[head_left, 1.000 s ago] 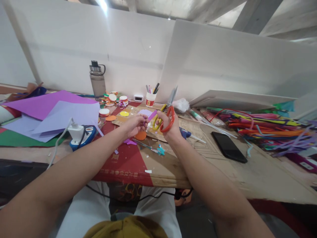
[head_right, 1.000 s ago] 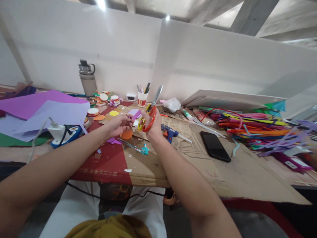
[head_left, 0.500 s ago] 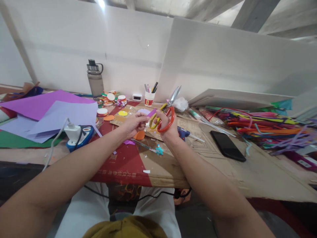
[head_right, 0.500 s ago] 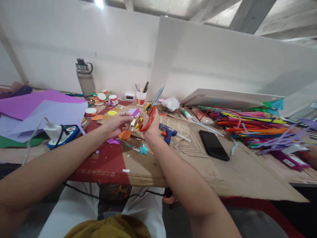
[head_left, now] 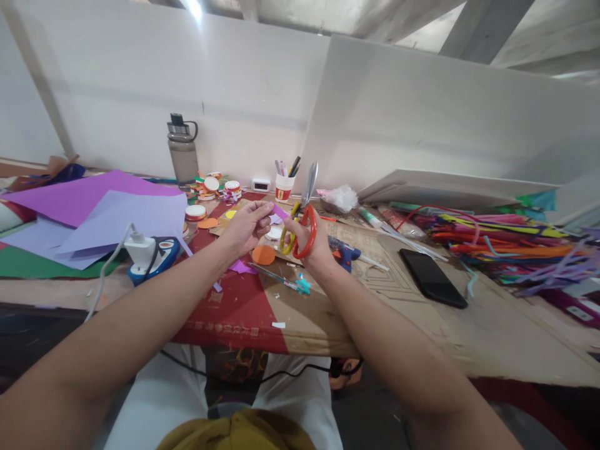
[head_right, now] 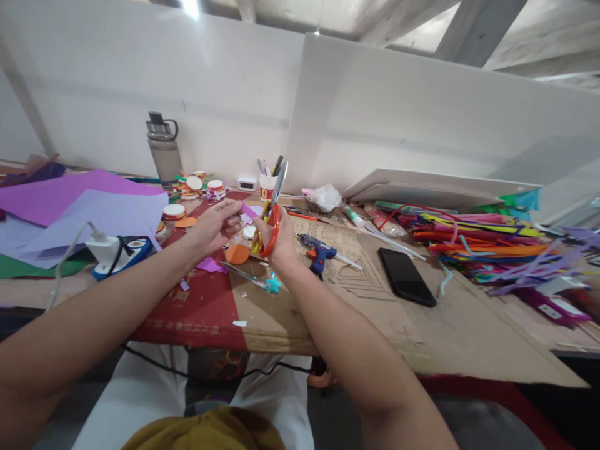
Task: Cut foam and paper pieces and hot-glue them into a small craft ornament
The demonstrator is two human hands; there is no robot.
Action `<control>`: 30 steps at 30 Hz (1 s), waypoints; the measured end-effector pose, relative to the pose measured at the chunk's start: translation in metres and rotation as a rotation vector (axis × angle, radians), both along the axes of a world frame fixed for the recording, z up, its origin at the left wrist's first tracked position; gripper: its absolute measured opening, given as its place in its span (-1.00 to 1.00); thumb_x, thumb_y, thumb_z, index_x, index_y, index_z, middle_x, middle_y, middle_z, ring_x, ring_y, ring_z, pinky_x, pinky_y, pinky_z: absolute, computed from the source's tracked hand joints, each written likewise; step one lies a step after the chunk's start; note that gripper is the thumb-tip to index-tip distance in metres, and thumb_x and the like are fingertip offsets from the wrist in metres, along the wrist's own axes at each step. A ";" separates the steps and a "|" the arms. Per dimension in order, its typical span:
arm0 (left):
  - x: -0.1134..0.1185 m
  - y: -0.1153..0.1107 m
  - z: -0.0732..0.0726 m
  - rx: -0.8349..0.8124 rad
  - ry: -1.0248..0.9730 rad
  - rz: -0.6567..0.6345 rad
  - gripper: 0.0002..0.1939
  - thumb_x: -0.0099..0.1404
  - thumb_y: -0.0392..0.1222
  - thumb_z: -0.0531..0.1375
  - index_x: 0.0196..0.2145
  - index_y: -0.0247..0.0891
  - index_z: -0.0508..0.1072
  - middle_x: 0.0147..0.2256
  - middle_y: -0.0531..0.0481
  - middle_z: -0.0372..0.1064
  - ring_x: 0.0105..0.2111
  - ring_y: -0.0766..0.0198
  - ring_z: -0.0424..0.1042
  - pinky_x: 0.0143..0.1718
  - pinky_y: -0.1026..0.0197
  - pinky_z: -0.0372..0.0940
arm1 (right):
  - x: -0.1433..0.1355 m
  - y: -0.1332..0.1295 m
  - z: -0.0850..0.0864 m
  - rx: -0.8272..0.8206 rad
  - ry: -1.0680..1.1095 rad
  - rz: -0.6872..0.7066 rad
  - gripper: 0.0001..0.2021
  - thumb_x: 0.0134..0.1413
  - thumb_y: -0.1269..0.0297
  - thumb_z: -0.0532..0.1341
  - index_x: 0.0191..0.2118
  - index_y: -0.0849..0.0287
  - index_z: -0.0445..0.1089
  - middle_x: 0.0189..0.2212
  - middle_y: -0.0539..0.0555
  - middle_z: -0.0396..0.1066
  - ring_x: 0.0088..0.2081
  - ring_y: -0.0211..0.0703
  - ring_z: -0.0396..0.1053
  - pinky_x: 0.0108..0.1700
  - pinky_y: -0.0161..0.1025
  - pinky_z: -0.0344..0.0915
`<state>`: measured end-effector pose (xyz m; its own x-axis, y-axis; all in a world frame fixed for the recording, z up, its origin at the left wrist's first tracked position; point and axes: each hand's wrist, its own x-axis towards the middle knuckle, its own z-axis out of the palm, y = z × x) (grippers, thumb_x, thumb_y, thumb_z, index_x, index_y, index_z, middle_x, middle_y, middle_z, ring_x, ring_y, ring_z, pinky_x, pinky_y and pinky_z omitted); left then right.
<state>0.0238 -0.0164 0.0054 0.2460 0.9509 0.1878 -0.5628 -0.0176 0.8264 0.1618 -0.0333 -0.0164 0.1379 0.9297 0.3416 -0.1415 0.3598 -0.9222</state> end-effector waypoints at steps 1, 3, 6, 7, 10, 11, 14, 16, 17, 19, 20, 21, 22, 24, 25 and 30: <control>0.000 0.000 0.000 0.009 -0.002 -0.008 -0.79 0.08 -0.27 0.36 -0.46 -0.33 0.36 -0.61 0.18 0.10 -0.65 0.56 0.08 -0.66 0.44 -0.05 | 0.000 -0.001 0.000 0.004 -0.018 0.024 -0.66 -0.13 0.16 0.33 -0.30 0.06 0.16 -0.51 -0.12 0.24 -0.66 -0.36 0.21 -0.66 -0.35 0.14; -0.002 0.001 0.001 0.025 -0.003 -0.015 -0.78 0.09 -0.25 0.36 -0.46 -0.34 0.36 -0.59 0.17 0.11 -0.66 0.57 0.07 -0.67 0.44 -0.05 | -0.001 -0.003 0.000 0.007 -0.044 0.087 -0.68 -0.07 0.10 0.31 -0.27 0.05 0.16 -0.51 -0.11 0.23 -0.64 -0.35 0.21 -0.63 -0.34 0.19; -0.008 0.006 0.005 0.033 0.000 0.031 -0.78 0.09 -0.27 0.36 -0.46 -0.35 0.35 -0.58 0.17 0.13 -0.66 0.58 0.07 -0.68 0.45 -0.09 | -0.001 -0.006 0.004 0.001 -0.131 0.142 -0.66 -0.02 0.00 0.27 -0.21 0.05 0.21 -0.43 -0.06 0.28 -0.54 -0.31 0.27 -0.52 -0.32 0.29; -0.011 0.008 0.007 0.036 0.000 0.058 -0.78 0.09 -0.28 0.36 -0.47 -0.35 0.35 -0.58 0.16 0.13 -0.66 0.58 0.06 -0.69 0.45 -0.11 | -0.001 -0.007 0.006 0.002 -0.173 0.144 -0.64 -0.02 -0.01 0.27 -0.18 0.05 0.23 -0.39 -0.03 0.30 -0.48 -0.29 0.30 -0.47 -0.31 0.32; -0.020 0.016 0.013 0.064 0.006 0.131 -0.79 0.11 -0.31 0.33 -0.49 -0.35 0.33 -0.58 0.15 0.17 -0.67 0.57 0.06 -0.70 0.44 -0.13 | 0.003 -0.008 0.011 0.014 -0.329 0.134 -0.62 0.03 -0.03 0.24 -0.11 0.06 0.26 -0.28 0.03 0.35 -0.33 -0.23 0.34 -0.33 -0.27 0.37; -0.024 0.018 0.015 0.075 0.013 0.152 -0.79 0.13 -0.33 0.31 -0.49 -0.35 0.32 -0.59 0.15 0.15 -0.67 0.57 0.06 -0.70 0.44 -0.13 | 0.005 -0.009 0.012 0.025 -0.387 0.125 -0.62 0.04 -0.03 0.23 -0.10 0.07 0.26 -0.26 0.04 0.35 -0.30 -0.21 0.35 -0.28 -0.25 0.38; -0.032 0.021 0.021 0.087 0.052 0.205 -0.80 0.18 -0.34 0.26 -0.51 -0.34 0.29 -0.61 0.14 0.16 -0.68 0.55 0.06 -0.69 0.44 -0.12 | 0.011 -0.009 0.014 0.095 -0.573 0.101 -0.60 0.07 -0.01 0.22 -0.04 0.08 0.25 -0.26 0.05 0.36 -0.24 -0.18 0.34 -0.17 -0.18 0.37; -0.035 0.022 0.023 0.085 0.076 0.216 -0.79 0.20 -0.34 0.24 -0.52 -0.33 0.27 -0.59 0.10 0.22 -0.67 0.55 0.07 -0.69 0.45 -0.11 | 0.013 -0.010 0.015 0.131 -0.662 0.119 -0.63 0.10 -0.01 0.20 -0.05 0.08 0.26 -0.31 0.02 0.35 -0.26 -0.17 0.34 -0.18 -0.18 0.36; -0.036 0.021 0.024 0.088 0.083 0.211 -0.79 0.20 -0.33 0.24 -0.52 -0.33 0.27 -0.58 0.10 0.23 -0.67 0.56 0.07 -0.69 0.45 -0.11 | 0.014 -0.012 0.015 0.131 -0.689 0.136 -0.65 0.11 -0.02 0.18 -0.07 0.08 0.28 -0.35 0.01 0.34 -0.29 -0.18 0.34 -0.21 -0.19 0.36; -0.037 0.022 0.025 0.099 0.086 0.204 -0.79 0.19 -0.31 0.24 -0.52 -0.33 0.26 -0.59 0.11 0.21 -0.68 0.56 0.06 -0.69 0.44 -0.11 | 0.015 -0.014 0.015 0.095 -0.714 0.174 -0.67 0.14 -0.05 0.15 -0.12 0.08 0.30 -0.40 -0.01 0.32 -0.35 -0.20 0.33 -0.28 -0.23 0.36; -0.038 0.022 0.024 0.105 0.086 0.204 -0.79 0.18 -0.31 0.24 -0.53 -0.33 0.26 -0.60 0.11 0.20 -0.68 0.55 0.06 -0.69 0.44 -0.11 | 0.014 -0.015 0.015 0.070 -0.717 0.188 -0.66 0.14 -0.06 0.14 -0.14 0.08 0.30 -0.43 -0.02 0.31 -0.38 -0.21 0.33 -0.31 -0.24 0.35; -0.038 0.022 0.024 0.109 0.088 0.206 -0.78 0.17 -0.30 0.24 -0.53 -0.33 0.26 -0.61 0.12 0.20 -0.68 0.55 0.07 -0.69 0.43 -0.11 | 0.014 -0.016 0.016 0.047 -0.715 0.199 -0.65 0.13 -0.08 0.15 -0.15 0.08 0.30 -0.45 -0.03 0.30 -0.41 -0.23 0.32 -0.34 -0.26 0.33; -0.039 0.023 0.024 0.108 0.093 0.209 -0.79 0.15 -0.30 0.24 -0.54 -0.33 0.26 -0.61 0.11 0.20 -0.68 0.55 0.07 -0.69 0.43 -0.11 | 0.014 -0.018 0.017 0.028 -0.712 0.208 -0.65 0.12 -0.09 0.16 -0.16 0.09 0.30 -0.47 -0.04 0.30 -0.43 -0.24 0.30 -0.36 -0.28 0.32; -0.039 0.023 0.024 0.099 0.108 0.213 -0.81 0.13 -0.31 0.24 -0.54 -0.33 0.27 -0.60 0.09 0.24 -0.68 0.55 0.09 -0.69 0.43 -0.11 | 0.013 -0.020 0.019 0.005 -0.696 0.230 -0.64 0.09 -0.10 0.18 -0.19 0.09 0.31 -0.49 -0.06 0.28 -0.47 -0.26 0.28 -0.41 -0.31 0.29; -0.039 0.024 0.024 0.090 0.115 0.215 -0.82 0.12 -0.32 0.23 -0.54 -0.33 0.27 -0.59 0.08 0.25 -0.68 0.55 0.09 -0.70 0.43 -0.12 | 0.013 -0.021 0.020 -0.002 -0.683 0.242 -0.64 0.07 -0.10 0.20 -0.21 0.09 0.32 -0.50 -0.06 0.28 -0.49 -0.27 0.27 -0.43 -0.33 0.27; -0.040 0.025 0.023 0.052 0.145 0.210 -0.82 0.09 -0.32 0.24 -0.56 -0.33 0.28 -0.59 0.08 0.24 -0.67 0.55 0.11 -0.69 0.44 -0.09 | 0.012 -0.024 0.021 -0.016 -0.608 0.297 -0.65 0.01 -0.10 0.26 -0.32 0.10 0.33 -0.56 -0.08 0.25 -0.55 -0.31 0.22 -0.53 -0.38 0.18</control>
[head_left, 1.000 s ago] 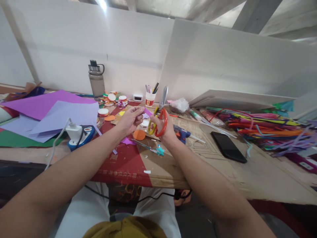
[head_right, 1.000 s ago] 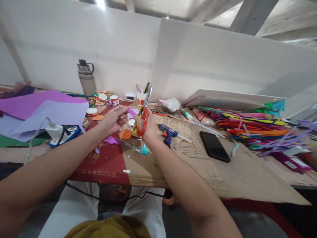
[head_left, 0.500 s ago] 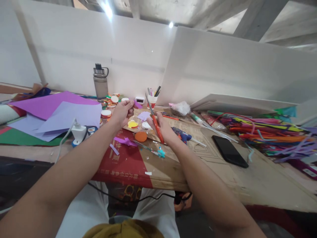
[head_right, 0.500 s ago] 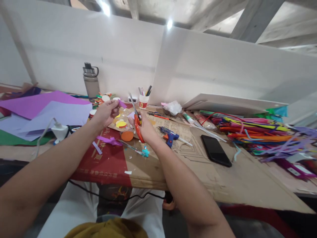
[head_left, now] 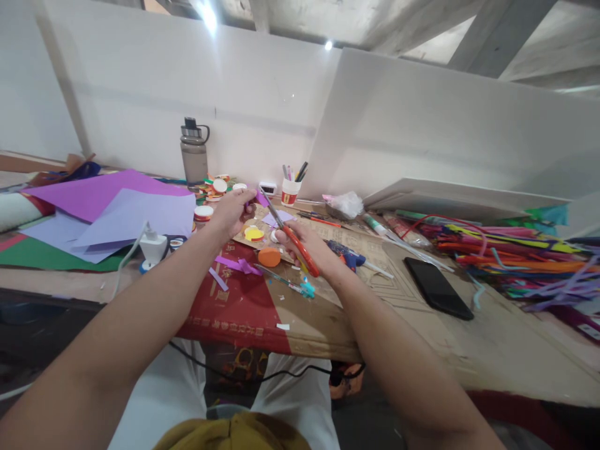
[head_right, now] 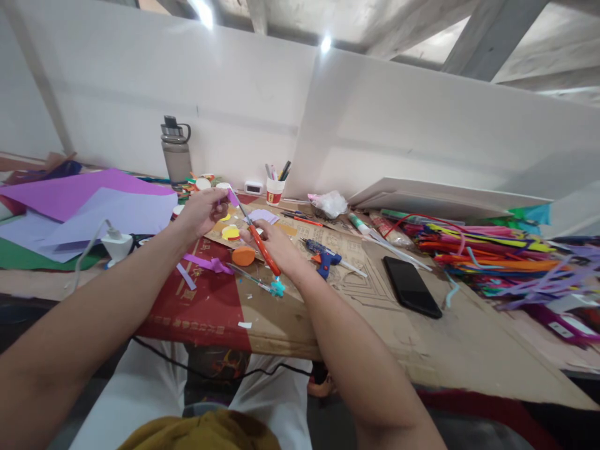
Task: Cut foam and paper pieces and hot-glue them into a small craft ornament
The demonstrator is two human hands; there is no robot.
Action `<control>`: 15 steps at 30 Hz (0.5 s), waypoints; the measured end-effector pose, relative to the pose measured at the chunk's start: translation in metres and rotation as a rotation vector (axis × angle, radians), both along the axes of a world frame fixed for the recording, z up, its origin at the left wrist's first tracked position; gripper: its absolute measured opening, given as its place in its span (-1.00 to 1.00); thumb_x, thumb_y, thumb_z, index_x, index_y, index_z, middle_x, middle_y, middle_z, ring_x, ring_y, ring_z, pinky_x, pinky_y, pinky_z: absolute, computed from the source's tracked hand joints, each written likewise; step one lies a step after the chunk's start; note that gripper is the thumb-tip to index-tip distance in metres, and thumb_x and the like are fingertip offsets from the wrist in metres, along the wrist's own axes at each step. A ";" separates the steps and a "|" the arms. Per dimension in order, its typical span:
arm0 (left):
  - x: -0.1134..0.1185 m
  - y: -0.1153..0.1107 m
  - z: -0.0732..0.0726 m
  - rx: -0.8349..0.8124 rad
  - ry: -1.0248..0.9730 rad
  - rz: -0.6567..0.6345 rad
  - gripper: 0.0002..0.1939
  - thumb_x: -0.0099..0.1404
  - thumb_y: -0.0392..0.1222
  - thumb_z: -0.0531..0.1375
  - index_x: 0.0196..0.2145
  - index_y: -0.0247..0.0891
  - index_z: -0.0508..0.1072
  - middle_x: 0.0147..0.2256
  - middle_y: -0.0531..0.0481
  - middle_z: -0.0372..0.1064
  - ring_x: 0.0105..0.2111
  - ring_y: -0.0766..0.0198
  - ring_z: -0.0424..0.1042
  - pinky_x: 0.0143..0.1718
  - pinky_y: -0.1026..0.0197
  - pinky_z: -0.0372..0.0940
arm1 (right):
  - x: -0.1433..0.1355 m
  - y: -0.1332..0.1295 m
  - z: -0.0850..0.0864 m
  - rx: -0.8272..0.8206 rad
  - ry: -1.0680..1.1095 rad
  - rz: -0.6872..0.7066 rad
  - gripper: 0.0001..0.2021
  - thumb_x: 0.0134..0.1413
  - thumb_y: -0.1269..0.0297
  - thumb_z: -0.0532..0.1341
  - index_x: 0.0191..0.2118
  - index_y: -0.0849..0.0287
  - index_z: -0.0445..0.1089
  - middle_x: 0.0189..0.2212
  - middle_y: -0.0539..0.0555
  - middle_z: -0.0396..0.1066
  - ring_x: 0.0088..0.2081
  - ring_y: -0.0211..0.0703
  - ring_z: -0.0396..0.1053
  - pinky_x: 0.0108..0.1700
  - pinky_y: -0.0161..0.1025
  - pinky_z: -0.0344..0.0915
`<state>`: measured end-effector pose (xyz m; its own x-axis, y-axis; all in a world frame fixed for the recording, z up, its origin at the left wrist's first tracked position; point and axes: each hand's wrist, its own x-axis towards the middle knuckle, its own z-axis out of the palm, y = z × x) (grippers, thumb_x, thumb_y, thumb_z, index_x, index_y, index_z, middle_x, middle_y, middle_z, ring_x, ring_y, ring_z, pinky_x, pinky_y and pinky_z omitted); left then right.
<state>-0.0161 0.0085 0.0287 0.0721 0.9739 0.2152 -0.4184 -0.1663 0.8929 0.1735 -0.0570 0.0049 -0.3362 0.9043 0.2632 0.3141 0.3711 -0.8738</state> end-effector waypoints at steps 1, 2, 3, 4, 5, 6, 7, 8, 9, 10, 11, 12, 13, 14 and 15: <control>0.000 0.000 0.000 -0.002 0.005 -0.002 -0.82 0.09 -0.32 0.25 -0.56 -0.33 0.29 -0.59 0.08 0.24 -0.67 0.55 0.11 -0.69 0.44 -0.08 | 0.000 0.000 0.000 -0.001 0.006 0.004 -0.65 0.01 -0.09 0.26 -0.33 0.10 0.33 -0.57 -0.08 0.25 -0.56 -0.31 0.22 -0.55 -0.39 0.18; 0.000 0.001 0.000 -0.002 0.009 -0.003 -0.82 0.09 -0.32 0.25 -0.56 -0.33 0.29 -0.59 0.08 0.23 -0.67 0.55 0.11 -0.69 0.44 -0.08 | 0.000 0.000 0.000 -0.002 0.008 0.006 -0.65 0.01 -0.09 0.26 -0.34 0.11 0.32 -0.57 -0.08 0.25 -0.56 -0.32 0.22 -0.55 -0.39 0.17; 0.000 0.001 -0.001 0.001 0.013 -0.004 -0.81 0.09 -0.32 0.25 -0.56 -0.33 0.28 -0.59 0.08 0.22 -0.67 0.55 0.11 -0.69 0.44 -0.08 | 0.000 0.000 0.000 -0.005 0.005 0.008 -0.65 0.01 -0.09 0.25 -0.34 0.11 0.32 -0.57 -0.08 0.25 -0.57 -0.32 0.21 -0.57 -0.40 0.17; 0.000 0.001 -0.001 0.005 0.018 -0.007 -0.81 0.09 -0.32 0.25 -0.56 -0.33 0.28 -0.60 0.09 0.22 -0.67 0.55 0.11 -0.69 0.44 -0.08 | 0.000 0.000 0.000 -0.009 0.000 0.010 -0.65 0.02 -0.09 0.25 -0.34 0.11 0.32 -0.58 -0.09 0.25 -0.58 -0.33 0.21 -0.58 -0.41 0.16; 0.000 0.001 -0.001 0.008 0.022 -0.010 -0.81 0.10 -0.32 0.24 -0.56 -0.33 0.28 -0.60 0.09 0.22 -0.67 0.55 0.10 -0.69 0.44 -0.07 | 0.000 0.000 0.000 -0.015 -0.007 0.013 -0.65 0.02 -0.09 0.25 -0.33 0.11 0.31 -0.58 -0.09 0.25 -0.59 -0.34 0.21 -0.59 -0.41 0.14; 0.000 0.000 -0.001 0.010 0.023 -0.012 -0.80 0.10 -0.32 0.24 -0.56 -0.33 0.27 -0.60 0.09 0.22 -0.67 0.55 0.10 -0.68 0.44 -0.07 | 0.000 -0.001 0.000 -0.024 -0.015 0.015 -0.65 0.03 -0.10 0.24 -0.32 0.11 0.31 -0.58 -0.10 0.25 -0.61 -0.35 0.20 -0.61 -0.42 0.13; 0.001 0.000 0.000 0.011 0.023 -0.013 -0.80 0.10 -0.32 0.24 -0.56 -0.33 0.27 -0.60 0.09 0.22 -0.67 0.55 0.10 -0.68 0.44 -0.06 | 0.000 -0.001 0.000 -0.034 -0.021 0.017 -0.65 0.04 -0.10 0.24 -0.31 0.10 0.30 -0.58 -0.10 0.25 -0.63 -0.36 0.19 -0.63 -0.43 0.11; 0.001 -0.001 0.000 0.011 0.024 -0.014 -0.80 0.11 -0.32 0.24 -0.56 -0.33 0.26 -0.60 0.08 0.22 -0.67 0.55 0.09 -0.68 0.44 -0.05 | 0.000 -0.001 0.001 -0.043 -0.024 0.020 -0.65 0.04 -0.10 0.23 -0.30 0.10 0.30 -0.59 -0.11 0.25 -0.65 -0.37 0.17 -0.65 -0.44 0.10; 0.001 -0.001 0.000 0.010 0.024 -0.016 -0.79 0.11 -0.32 0.24 -0.57 -0.33 0.26 -0.60 0.09 0.22 -0.67 0.55 0.09 -0.67 0.44 -0.05 | 0.000 -0.002 0.001 -0.053 -0.023 0.023 -0.65 0.05 -0.10 0.23 -0.30 0.10 0.29 -0.59 -0.11 0.25 -0.66 -0.38 0.16 -0.67 -0.44 0.09; 0.001 -0.002 0.000 0.009 0.025 -0.015 -0.79 0.11 -0.32 0.25 -0.56 -0.33 0.26 -0.60 0.09 0.22 -0.67 0.55 0.09 -0.67 0.44 -0.05 | 0.000 -0.002 0.001 -0.063 -0.021 0.028 -0.65 0.05 -0.10 0.23 -0.30 0.10 0.28 -0.59 -0.12 0.25 -0.67 -0.39 0.15 -0.69 -0.44 0.08; 0.002 -0.002 0.001 0.006 0.027 -0.014 -0.79 0.11 -0.32 0.25 -0.56 -0.33 0.26 -0.60 0.09 0.22 -0.67 0.55 0.09 -0.67 0.44 -0.05 | 0.000 -0.003 0.002 -0.073 -0.017 0.031 -0.64 0.04 -0.11 0.24 -0.32 0.10 0.27 -0.60 -0.12 0.24 -0.68 -0.40 0.14 -0.70 -0.45 0.08; 0.002 -0.003 0.001 0.003 0.028 -0.009 -0.80 0.11 -0.32 0.25 -0.56 -0.33 0.27 -0.60 0.09 0.21 -0.67 0.55 0.09 -0.67 0.45 -0.05 | -0.001 -0.003 0.003 -0.084 -0.011 0.033 -0.64 0.04 -0.11 0.24 -0.33 0.10 0.26 -0.60 -0.12 0.24 -0.69 -0.40 0.14 -0.70 -0.45 0.08; 0.002 -0.003 0.001 -0.001 0.029 -0.006 -0.80 0.12 -0.31 0.24 -0.55 -0.33 0.27 -0.60 0.09 0.21 -0.67 0.55 0.09 -0.68 0.45 -0.06 | -0.001 -0.004 0.003 -0.096 -0.004 0.034 -0.64 0.04 -0.11 0.25 -0.33 0.09 0.25 -0.61 -0.13 0.23 -0.69 -0.40 0.14 -0.71 -0.45 0.09; 0.002 -0.003 0.001 -0.004 0.029 -0.003 -0.81 0.12 -0.31 0.24 -0.54 -0.33 0.27 -0.60 0.08 0.22 -0.67 0.55 0.09 -0.68 0.45 -0.07 | -0.001 -0.004 0.003 -0.108 0.004 0.033 -0.64 0.03 -0.11 0.25 -0.34 0.09 0.24 -0.62 -0.13 0.22 -0.69 -0.39 0.14 -0.71 -0.45 0.11; 0.002 -0.003 0.001 -0.005 0.030 -0.002 -0.81 0.12 -0.31 0.24 -0.54 -0.33 0.28 -0.60 0.08 0.22 -0.67 0.55 0.09 -0.68 0.45 -0.07 | -0.002 -0.004 0.004 -0.118 0.010 0.034 -0.64 0.03 -0.11 0.26 -0.34 0.09 0.24 -0.62 -0.13 0.22 -0.69 -0.39 0.14 -0.71 -0.44 0.12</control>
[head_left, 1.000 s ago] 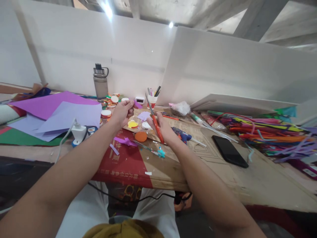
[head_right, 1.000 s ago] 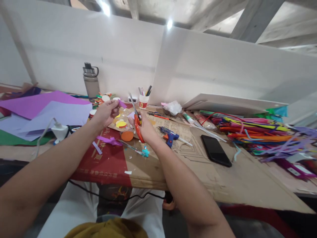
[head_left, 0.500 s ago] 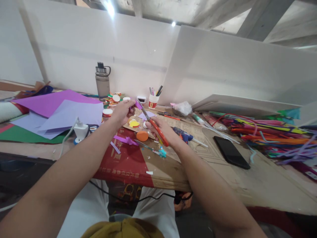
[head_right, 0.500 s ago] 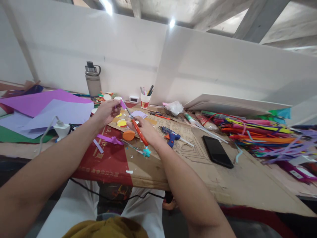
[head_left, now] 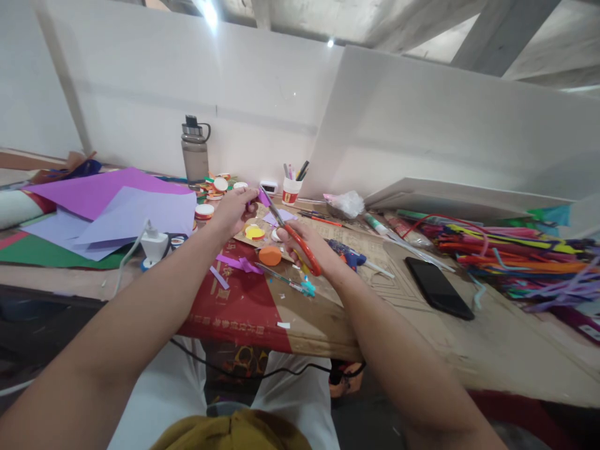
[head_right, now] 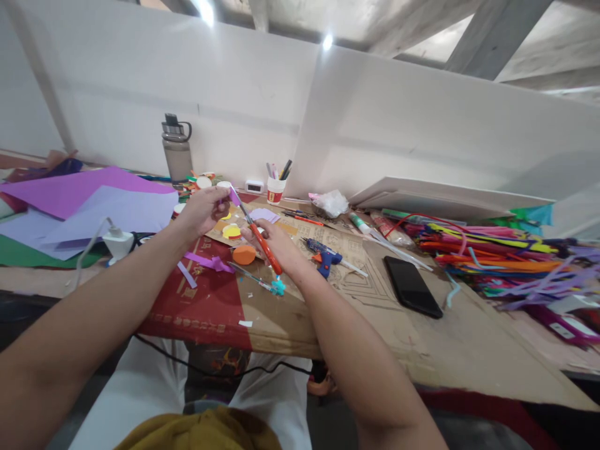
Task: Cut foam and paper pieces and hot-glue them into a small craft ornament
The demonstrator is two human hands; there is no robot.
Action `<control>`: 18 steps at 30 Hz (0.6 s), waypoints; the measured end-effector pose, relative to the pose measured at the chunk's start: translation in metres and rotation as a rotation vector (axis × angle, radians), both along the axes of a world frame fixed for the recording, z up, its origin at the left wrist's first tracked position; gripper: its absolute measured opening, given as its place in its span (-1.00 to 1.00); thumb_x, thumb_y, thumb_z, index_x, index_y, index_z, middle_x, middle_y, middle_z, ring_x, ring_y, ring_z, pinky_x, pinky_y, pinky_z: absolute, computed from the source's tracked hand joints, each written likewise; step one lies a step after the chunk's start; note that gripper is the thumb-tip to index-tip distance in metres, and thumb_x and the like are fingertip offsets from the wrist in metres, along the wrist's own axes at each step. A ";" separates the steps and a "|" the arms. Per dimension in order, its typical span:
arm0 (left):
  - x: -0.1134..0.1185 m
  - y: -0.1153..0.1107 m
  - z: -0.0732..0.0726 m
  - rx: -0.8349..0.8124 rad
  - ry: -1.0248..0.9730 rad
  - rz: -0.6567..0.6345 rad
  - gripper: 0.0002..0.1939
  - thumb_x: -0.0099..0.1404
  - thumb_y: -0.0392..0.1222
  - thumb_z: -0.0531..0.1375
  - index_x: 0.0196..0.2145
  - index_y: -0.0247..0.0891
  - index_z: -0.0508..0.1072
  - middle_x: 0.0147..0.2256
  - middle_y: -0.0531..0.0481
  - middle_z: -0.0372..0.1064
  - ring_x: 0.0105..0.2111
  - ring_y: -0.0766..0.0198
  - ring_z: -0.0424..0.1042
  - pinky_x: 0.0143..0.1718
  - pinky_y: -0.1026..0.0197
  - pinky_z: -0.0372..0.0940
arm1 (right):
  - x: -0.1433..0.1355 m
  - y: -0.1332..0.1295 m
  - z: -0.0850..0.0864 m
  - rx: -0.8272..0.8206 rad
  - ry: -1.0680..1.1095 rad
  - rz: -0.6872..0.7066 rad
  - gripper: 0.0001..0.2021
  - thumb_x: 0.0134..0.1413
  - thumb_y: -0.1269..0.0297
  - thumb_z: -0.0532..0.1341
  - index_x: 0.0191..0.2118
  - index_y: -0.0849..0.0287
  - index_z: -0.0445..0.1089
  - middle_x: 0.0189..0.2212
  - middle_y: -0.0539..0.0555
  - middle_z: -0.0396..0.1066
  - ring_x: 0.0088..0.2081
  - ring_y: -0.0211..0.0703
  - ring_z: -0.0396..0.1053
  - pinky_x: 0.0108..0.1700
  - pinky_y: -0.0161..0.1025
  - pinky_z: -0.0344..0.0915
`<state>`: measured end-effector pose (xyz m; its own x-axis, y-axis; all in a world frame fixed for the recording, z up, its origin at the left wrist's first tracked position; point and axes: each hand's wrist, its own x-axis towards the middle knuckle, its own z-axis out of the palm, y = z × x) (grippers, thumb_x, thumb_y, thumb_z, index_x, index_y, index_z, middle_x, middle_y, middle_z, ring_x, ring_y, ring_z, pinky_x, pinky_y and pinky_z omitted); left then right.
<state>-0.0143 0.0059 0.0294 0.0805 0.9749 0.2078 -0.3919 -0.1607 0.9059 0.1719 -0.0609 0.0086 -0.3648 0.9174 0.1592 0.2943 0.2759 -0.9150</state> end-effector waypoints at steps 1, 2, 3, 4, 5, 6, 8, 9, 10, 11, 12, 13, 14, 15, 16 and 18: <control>0.000 0.000 0.000 0.000 0.002 -0.003 -0.82 0.12 -0.30 0.24 -0.54 -0.33 0.28 -0.59 0.07 0.23 -0.67 0.55 0.10 -0.68 0.45 -0.08 | 0.000 0.000 0.000 -0.007 0.007 0.003 -0.63 0.03 -0.10 0.26 -0.35 0.09 0.23 -0.62 -0.13 0.22 -0.70 -0.39 0.14 -0.71 -0.44 0.13; 0.000 0.001 0.000 0.001 0.004 -0.009 -0.82 0.12 -0.30 0.25 -0.54 -0.33 0.29 -0.59 0.07 0.23 -0.67 0.54 0.10 -0.68 0.45 -0.08 | 0.000 0.001 0.000 -0.011 0.015 0.008 -0.63 0.03 -0.10 0.26 -0.35 0.09 0.23 -0.61 -0.13 0.22 -0.70 -0.39 0.14 -0.71 -0.43 0.14; 0.000 0.001 -0.001 0.000 0.004 -0.013 -0.82 0.12 -0.30 0.25 -0.54 -0.33 0.29 -0.60 0.07 0.23 -0.67 0.54 0.10 -0.68 0.45 -0.08 | 0.000 0.001 -0.001 -0.012 0.021 0.013 -0.63 0.02 -0.10 0.26 -0.36 0.09 0.23 -0.61 -0.12 0.22 -0.70 -0.39 0.14 -0.71 -0.43 0.14; -0.001 0.002 -0.001 0.000 0.005 -0.016 -0.82 0.12 -0.29 0.25 -0.54 -0.34 0.30 -0.60 0.07 0.23 -0.68 0.54 0.10 -0.68 0.45 -0.08 | 0.000 0.001 -0.002 -0.012 0.025 0.016 -0.63 0.02 -0.10 0.26 -0.36 0.09 0.23 -0.61 -0.12 0.23 -0.70 -0.39 0.14 -0.72 -0.43 0.14; -0.001 0.002 -0.002 0.001 0.005 -0.016 -0.82 0.13 -0.30 0.25 -0.54 -0.34 0.30 -0.60 0.07 0.23 -0.68 0.54 0.10 -0.68 0.45 -0.08 | 0.000 0.002 -0.002 -0.009 0.030 0.017 -0.63 0.03 -0.10 0.26 -0.37 0.09 0.22 -0.61 -0.12 0.22 -0.70 -0.39 0.14 -0.72 -0.43 0.14; -0.001 0.002 -0.002 0.004 0.004 -0.017 -0.82 0.13 -0.30 0.24 -0.54 -0.34 0.30 -0.60 0.07 0.23 -0.68 0.54 0.10 -0.68 0.45 -0.09 | 0.000 0.002 -0.003 -0.006 0.032 0.018 -0.63 0.03 -0.10 0.26 -0.37 0.09 0.22 -0.61 -0.13 0.22 -0.69 -0.39 0.15 -0.72 -0.43 0.15; 0.000 0.002 -0.002 0.011 0.001 -0.018 -0.82 0.13 -0.31 0.24 -0.54 -0.34 0.30 -0.61 0.07 0.22 -0.68 0.54 0.10 -0.69 0.45 -0.10 | 0.000 0.003 -0.004 -0.006 0.034 0.020 -0.64 0.03 -0.10 0.26 -0.37 0.08 0.21 -0.61 -0.13 0.21 -0.69 -0.38 0.15 -0.72 -0.43 0.15; 0.000 0.002 -0.002 0.014 0.000 -0.018 -0.82 0.13 -0.31 0.24 -0.55 -0.34 0.30 -0.61 0.07 0.22 -0.68 0.54 0.10 -0.69 0.44 -0.11 | 0.000 0.003 -0.004 -0.010 0.038 0.022 -0.64 0.03 -0.09 0.26 -0.38 0.08 0.20 -0.61 -0.13 0.20 -0.69 -0.38 0.15 -0.72 -0.43 0.15; 0.000 0.002 -0.002 0.014 -0.002 -0.017 -0.82 0.13 -0.31 0.24 -0.55 -0.34 0.30 -0.62 0.07 0.21 -0.68 0.54 0.09 -0.69 0.44 -0.11 | 0.000 0.003 -0.004 -0.016 0.044 0.022 -0.64 0.03 -0.09 0.26 -0.38 0.08 0.20 -0.61 -0.13 0.20 -0.69 -0.38 0.15 -0.72 -0.43 0.15; 0.000 0.001 -0.001 0.012 -0.003 -0.014 -0.81 0.13 -0.31 0.25 -0.56 -0.34 0.30 -0.62 0.07 0.21 -0.68 0.54 0.09 -0.69 0.44 -0.11 | -0.001 0.003 -0.005 -0.023 0.049 0.021 -0.63 0.02 -0.09 0.27 -0.38 0.09 0.20 -0.62 -0.14 0.20 -0.69 -0.39 0.14 -0.72 -0.43 0.14; 0.001 0.001 -0.001 0.008 -0.003 -0.010 -0.81 0.13 -0.31 0.25 -0.56 -0.34 0.31 -0.63 0.08 0.20 -0.69 0.54 0.09 -0.70 0.43 -0.12 | -0.001 0.003 -0.005 -0.031 0.054 0.018 -0.63 0.02 -0.09 0.27 -0.39 0.09 0.20 -0.62 -0.14 0.19 -0.70 -0.39 0.14 -0.73 -0.44 0.14; 0.001 0.000 -0.001 0.004 -0.001 -0.005 -0.81 0.14 -0.31 0.25 -0.56 -0.34 0.31 -0.63 0.08 0.19 -0.69 0.54 0.09 -0.70 0.43 -0.12 | -0.001 0.003 -0.005 -0.037 0.055 0.015 -0.63 0.01 -0.08 0.28 -0.39 0.09 0.20 -0.63 -0.14 0.19 -0.70 -0.40 0.14 -0.73 -0.44 0.14; 0.001 0.000 0.000 0.001 0.001 -0.001 -0.81 0.14 -0.32 0.25 -0.56 -0.34 0.31 -0.64 0.08 0.18 -0.69 0.54 0.09 -0.70 0.44 -0.12 | -0.001 0.003 -0.004 -0.041 0.054 0.011 -0.63 0.01 -0.08 0.28 -0.39 0.09 0.20 -0.63 -0.14 0.19 -0.70 -0.40 0.14 -0.73 -0.44 0.13; 0.001 -0.001 0.000 -0.001 0.002 0.001 -0.81 0.14 -0.32 0.25 -0.56 -0.35 0.32 -0.64 0.08 0.18 -0.69 0.54 0.08 -0.70 0.44 -0.13 | -0.001 0.003 -0.004 -0.040 0.054 0.008 -0.63 0.01 -0.08 0.28 -0.38 0.09 0.21 -0.63 -0.14 0.19 -0.70 -0.40 0.13 -0.73 -0.45 0.13; 0.001 -0.001 0.000 0.000 0.003 0.002 -0.81 0.14 -0.32 0.25 -0.56 -0.35 0.32 -0.63 0.08 0.19 -0.69 0.54 0.08 -0.70 0.44 -0.13 | -0.001 0.003 -0.004 -0.039 0.053 0.007 -0.63 0.01 -0.09 0.28 -0.38 0.09 0.21 -0.63 -0.14 0.18 -0.71 -0.40 0.13 -0.73 -0.45 0.12; 0.002 -0.001 0.000 0.004 0.003 0.003 -0.81 0.15 -0.33 0.25 -0.56 -0.35 0.33 -0.62 0.06 0.21 -0.69 0.54 0.08 -0.71 0.45 -0.13 | -0.001 0.002 -0.003 -0.038 0.052 0.014 -0.63 0.01 -0.09 0.28 -0.38 0.08 0.20 -0.64 -0.15 0.18 -0.71 -0.40 0.12 -0.74 -0.45 0.12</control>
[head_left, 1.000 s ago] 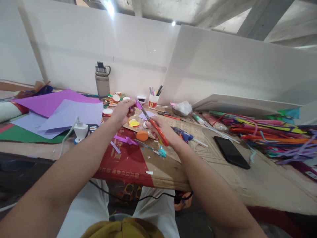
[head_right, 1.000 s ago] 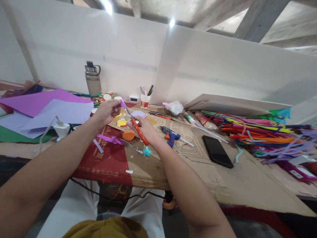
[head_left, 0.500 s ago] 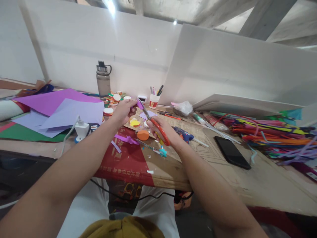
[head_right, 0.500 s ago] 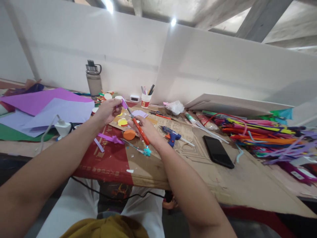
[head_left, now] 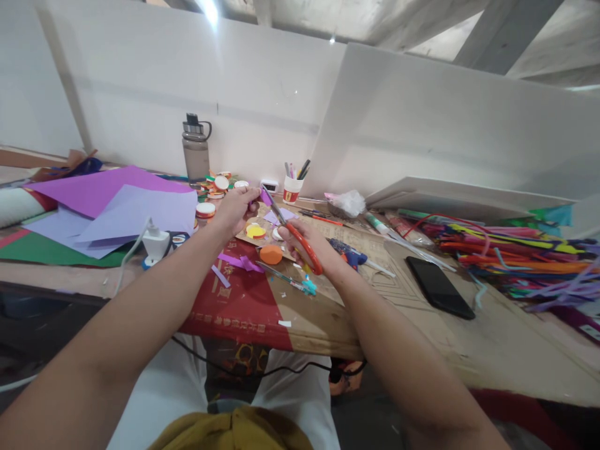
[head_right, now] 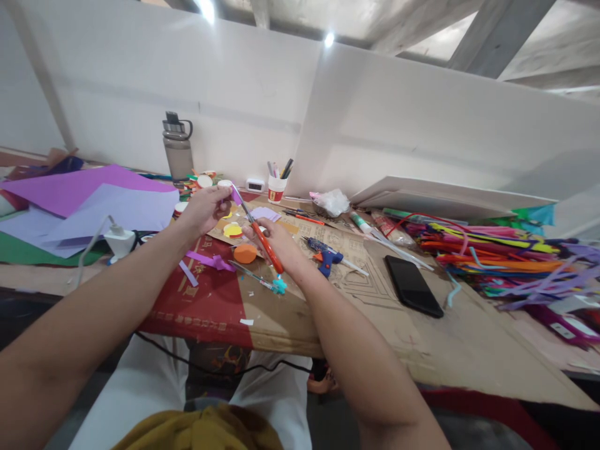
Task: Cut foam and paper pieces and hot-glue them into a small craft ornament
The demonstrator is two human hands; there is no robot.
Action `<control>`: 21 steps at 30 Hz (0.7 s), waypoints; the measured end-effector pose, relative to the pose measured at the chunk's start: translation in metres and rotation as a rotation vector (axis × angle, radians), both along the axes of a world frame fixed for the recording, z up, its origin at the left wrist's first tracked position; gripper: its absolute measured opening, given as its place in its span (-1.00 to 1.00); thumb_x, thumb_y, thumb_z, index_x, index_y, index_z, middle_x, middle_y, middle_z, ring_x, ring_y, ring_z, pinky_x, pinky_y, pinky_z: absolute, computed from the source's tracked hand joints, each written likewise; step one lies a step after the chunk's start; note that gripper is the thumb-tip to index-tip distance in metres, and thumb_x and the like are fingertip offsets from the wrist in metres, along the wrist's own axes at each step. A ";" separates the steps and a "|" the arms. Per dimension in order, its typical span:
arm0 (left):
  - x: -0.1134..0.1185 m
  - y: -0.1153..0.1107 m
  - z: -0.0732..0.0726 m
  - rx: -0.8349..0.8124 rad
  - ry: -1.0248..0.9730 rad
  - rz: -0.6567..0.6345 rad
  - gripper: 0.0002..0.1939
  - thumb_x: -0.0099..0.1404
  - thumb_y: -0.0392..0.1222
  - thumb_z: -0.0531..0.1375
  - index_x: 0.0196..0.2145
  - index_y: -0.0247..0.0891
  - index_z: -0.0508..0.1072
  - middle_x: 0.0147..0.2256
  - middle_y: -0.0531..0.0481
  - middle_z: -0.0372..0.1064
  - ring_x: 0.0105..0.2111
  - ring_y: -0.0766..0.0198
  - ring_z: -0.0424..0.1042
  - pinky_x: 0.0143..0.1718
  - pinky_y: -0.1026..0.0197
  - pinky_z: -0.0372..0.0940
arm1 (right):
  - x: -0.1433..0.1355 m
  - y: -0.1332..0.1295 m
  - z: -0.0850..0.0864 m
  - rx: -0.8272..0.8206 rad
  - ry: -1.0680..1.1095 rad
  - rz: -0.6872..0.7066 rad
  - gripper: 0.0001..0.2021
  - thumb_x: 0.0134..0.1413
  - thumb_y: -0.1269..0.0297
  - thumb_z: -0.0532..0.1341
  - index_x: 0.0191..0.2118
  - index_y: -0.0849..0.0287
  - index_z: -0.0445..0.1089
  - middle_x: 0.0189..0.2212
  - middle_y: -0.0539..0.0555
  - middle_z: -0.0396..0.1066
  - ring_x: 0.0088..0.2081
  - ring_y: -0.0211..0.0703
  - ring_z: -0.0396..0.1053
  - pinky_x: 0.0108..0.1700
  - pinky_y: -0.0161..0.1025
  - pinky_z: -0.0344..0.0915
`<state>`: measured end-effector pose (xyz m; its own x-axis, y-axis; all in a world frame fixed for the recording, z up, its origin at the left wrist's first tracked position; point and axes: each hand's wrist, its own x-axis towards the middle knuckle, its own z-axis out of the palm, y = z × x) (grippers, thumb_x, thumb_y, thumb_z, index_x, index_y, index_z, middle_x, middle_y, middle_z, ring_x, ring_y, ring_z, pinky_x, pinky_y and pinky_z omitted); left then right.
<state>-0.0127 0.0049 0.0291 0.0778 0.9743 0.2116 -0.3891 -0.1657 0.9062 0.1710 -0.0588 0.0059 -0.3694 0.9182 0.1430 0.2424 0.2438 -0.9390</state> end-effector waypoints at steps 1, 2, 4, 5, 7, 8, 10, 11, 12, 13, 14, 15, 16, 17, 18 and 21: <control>0.000 0.000 0.000 0.003 -0.002 0.000 -0.81 0.15 -0.33 0.25 -0.56 -0.35 0.33 -0.61 0.05 0.22 -0.68 0.54 0.08 -0.71 0.45 -0.13 | 0.000 0.000 0.000 -0.002 0.003 0.006 -0.63 0.01 -0.09 0.28 -0.38 0.08 0.20 -0.65 -0.15 0.17 -0.71 -0.39 0.12 -0.74 -0.44 0.12; 0.000 0.000 0.000 0.008 -0.004 -0.001 -0.81 0.16 -0.34 0.24 -0.56 -0.35 0.33 -0.61 0.05 0.22 -0.68 0.54 0.08 -0.71 0.45 -0.13 | 0.000 0.000 0.001 -0.007 0.009 0.010 -0.63 0.00 -0.09 0.28 -0.38 0.08 0.20 -0.65 -0.15 0.17 -0.71 -0.39 0.12 -0.74 -0.44 0.12; 0.000 0.000 -0.001 0.014 -0.005 -0.007 -0.81 0.16 -0.34 0.23 -0.57 -0.35 0.33 -0.61 0.05 0.21 -0.68 0.55 0.07 -0.71 0.45 -0.14 | 0.000 -0.001 0.001 -0.022 0.018 0.012 -0.63 -0.01 -0.09 0.29 -0.38 0.08 0.20 -0.66 -0.15 0.16 -0.71 -0.39 0.12 -0.75 -0.44 0.12; 0.000 0.000 -0.001 0.017 -0.004 -0.011 -0.80 0.16 -0.33 0.23 -0.57 -0.36 0.32 -0.61 0.06 0.20 -0.68 0.55 0.06 -0.71 0.45 -0.15 | 0.000 -0.001 0.001 -0.023 0.021 0.005 -0.62 -0.01 -0.09 0.29 -0.38 0.09 0.21 -0.65 -0.16 0.17 -0.72 -0.39 0.11 -0.76 -0.44 0.10; -0.001 0.001 -0.002 0.018 -0.002 -0.018 -0.79 0.15 -0.32 0.25 -0.58 -0.36 0.32 -0.62 0.07 0.19 -0.68 0.55 0.06 -0.71 0.44 -0.16 | -0.001 0.000 0.000 -0.012 0.011 -0.015 -0.62 -0.02 -0.10 0.29 -0.39 0.09 0.21 -0.65 -0.15 0.18 -0.73 -0.40 0.11 -0.77 -0.44 0.09; -0.001 0.000 -0.001 0.016 -0.001 -0.018 -0.79 0.15 -0.32 0.26 -0.58 -0.36 0.33 -0.62 0.07 0.19 -0.68 0.55 0.06 -0.71 0.44 -0.16 | -0.001 0.000 -0.001 -0.002 0.002 -0.025 -0.62 -0.02 -0.10 0.29 -0.39 0.09 0.22 -0.65 -0.15 0.19 -0.74 -0.40 0.11 -0.78 -0.44 0.09; -0.001 0.000 -0.001 0.014 -0.003 -0.013 -0.79 0.15 -0.32 0.26 -0.58 -0.36 0.33 -0.62 0.07 0.19 -0.69 0.54 0.06 -0.71 0.43 -0.16 | -0.001 0.001 -0.003 0.010 -0.008 -0.040 -0.62 -0.02 -0.10 0.29 -0.39 0.10 0.23 -0.66 -0.15 0.20 -0.74 -0.40 0.11 -0.78 -0.44 0.09; -0.001 0.000 -0.001 0.015 -0.003 -0.010 -0.79 0.15 -0.32 0.26 -0.58 -0.36 0.33 -0.63 0.07 0.18 -0.69 0.54 0.06 -0.71 0.43 -0.16 | -0.001 0.001 -0.003 0.010 -0.009 -0.043 -0.62 -0.02 -0.10 0.30 -0.39 0.10 0.24 -0.66 -0.15 0.20 -0.75 -0.40 0.12 -0.78 -0.44 0.09; -0.001 0.000 0.000 0.017 -0.003 -0.010 -0.79 0.16 -0.32 0.25 -0.58 -0.36 0.33 -0.64 0.08 0.18 -0.69 0.54 0.06 -0.71 0.43 -0.16 | -0.001 0.001 -0.004 0.008 -0.007 -0.044 -0.62 -0.03 -0.10 0.30 -0.38 0.10 0.25 -0.66 -0.15 0.20 -0.75 -0.40 0.12 -0.78 -0.44 0.10; -0.001 0.000 0.000 0.019 -0.002 -0.011 -0.78 0.16 -0.32 0.25 -0.58 -0.36 0.33 -0.64 0.08 0.17 -0.69 0.54 0.06 -0.71 0.43 -0.16 | -0.001 0.001 -0.004 0.005 -0.004 -0.046 -0.63 -0.03 -0.10 0.30 -0.38 0.10 0.25 -0.66 -0.15 0.20 -0.75 -0.40 0.12 -0.79 -0.44 0.10; -0.001 -0.001 0.000 0.019 -0.001 -0.013 -0.78 0.16 -0.32 0.25 -0.59 -0.36 0.32 -0.65 0.09 0.17 -0.69 0.54 0.05 -0.71 0.43 -0.16 | -0.001 0.001 -0.004 0.003 0.000 -0.048 -0.63 -0.03 -0.10 0.30 -0.37 0.10 0.26 -0.66 -0.15 0.20 -0.75 -0.40 0.12 -0.79 -0.44 0.10; -0.001 -0.001 0.000 0.017 -0.001 -0.017 -0.77 0.16 -0.32 0.25 -0.59 -0.36 0.32 -0.64 0.09 0.17 -0.69 0.55 0.05 -0.71 0.43 -0.16 | -0.001 0.001 -0.004 0.001 0.003 -0.051 -0.63 -0.03 -0.10 0.30 -0.37 0.10 0.26 -0.67 -0.15 0.20 -0.75 -0.39 0.12 -0.79 -0.44 0.09; -0.001 -0.001 0.000 0.011 -0.003 -0.020 -0.77 0.16 -0.32 0.26 -0.59 -0.36 0.32 -0.64 0.09 0.16 -0.69 0.55 0.05 -0.70 0.44 -0.15 | -0.001 0.001 -0.004 -0.001 0.005 -0.055 -0.63 -0.03 -0.10 0.30 -0.38 0.10 0.27 -0.67 -0.15 0.19 -0.75 -0.39 0.11 -0.79 -0.44 0.09; -0.001 -0.001 0.000 0.005 -0.006 -0.022 -0.77 0.16 -0.32 0.26 -0.59 -0.36 0.32 -0.64 0.09 0.17 -0.69 0.55 0.06 -0.70 0.44 -0.15 | -0.001 0.001 -0.004 -0.001 0.005 -0.058 -0.63 -0.03 -0.10 0.30 -0.38 0.10 0.27 -0.68 -0.15 0.19 -0.75 -0.39 0.11 -0.80 -0.44 0.08; -0.001 0.000 0.000 -0.001 -0.010 -0.024 -0.77 0.16 -0.33 0.27 -0.58 -0.36 0.32 -0.63 0.09 0.17 -0.69 0.55 0.06 -0.70 0.44 -0.14 | -0.001 0.000 -0.003 0.003 0.003 -0.061 -0.63 -0.03 -0.10 0.30 -0.38 0.10 0.27 -0.68 -0.15 0.19 -0.75 -0.39 0.11 -0.80 -0.44 0.08; -0.002 0.001 -0.001 0.000 -0.015 -0.031 -0.78 0.17 -0.33 0.26 -0.58 -0.36 0.33 -0.63 0.08 0.18 -0.69 0.55 0.07 -0.70 0.44 -0.11 | -0.002 -0.001 0.000 0.022 -0.015 -0.052 -0.64 -0.03 -0.09 0.31 -0.40 0.11 0.28 -0.70 -0.15 0.17 -0.75 -0.39 0.10 -0.80 -0.45 0.07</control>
